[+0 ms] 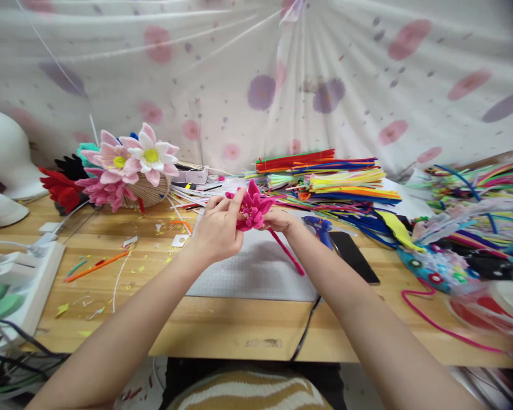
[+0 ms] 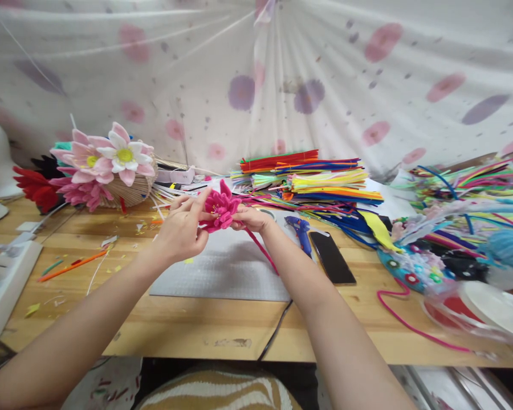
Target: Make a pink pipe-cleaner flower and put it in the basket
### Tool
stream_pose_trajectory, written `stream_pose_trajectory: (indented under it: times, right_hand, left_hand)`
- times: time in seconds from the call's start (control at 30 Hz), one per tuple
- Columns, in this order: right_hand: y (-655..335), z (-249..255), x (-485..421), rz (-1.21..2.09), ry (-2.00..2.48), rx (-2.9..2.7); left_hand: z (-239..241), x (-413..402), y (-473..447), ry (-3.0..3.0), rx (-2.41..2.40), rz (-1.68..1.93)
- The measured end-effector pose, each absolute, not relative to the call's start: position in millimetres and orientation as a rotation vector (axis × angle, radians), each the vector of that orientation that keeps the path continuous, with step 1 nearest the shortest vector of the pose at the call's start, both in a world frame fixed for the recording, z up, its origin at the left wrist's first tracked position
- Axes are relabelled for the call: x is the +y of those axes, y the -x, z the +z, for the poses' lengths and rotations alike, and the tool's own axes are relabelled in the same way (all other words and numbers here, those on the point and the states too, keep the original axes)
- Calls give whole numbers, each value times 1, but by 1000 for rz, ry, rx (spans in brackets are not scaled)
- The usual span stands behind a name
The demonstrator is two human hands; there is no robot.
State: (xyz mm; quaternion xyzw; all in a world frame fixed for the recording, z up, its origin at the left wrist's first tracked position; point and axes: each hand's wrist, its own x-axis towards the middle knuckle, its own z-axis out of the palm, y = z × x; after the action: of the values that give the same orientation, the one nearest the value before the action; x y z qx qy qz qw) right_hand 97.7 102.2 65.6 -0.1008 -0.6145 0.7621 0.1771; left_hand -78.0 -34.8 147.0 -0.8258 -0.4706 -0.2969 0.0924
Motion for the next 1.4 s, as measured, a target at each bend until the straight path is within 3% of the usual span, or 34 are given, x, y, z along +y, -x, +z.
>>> stream_pose_trajectory:
  times: [0.43, 1.0, 1.13, 1.4]
  right_hand:
    - [-102, 57, 105, 2155, 316, -1726]
    - [-104, 55, 97, 2122, 384, -1749]
    - [-109, 57, 100, 2144, 363, -1793]
    - [-112, 46, 108, 2213, 292, -1857]
  left_hand:
    - [142, -39, 79, 2381, -1453, -1074]
    - [131, -35, 79, 2505, -1448, -966]
    - [138, -37, 84, 2462, -1525, -1184]
    - [143, -17, 99, 2123, -1999, -2016]
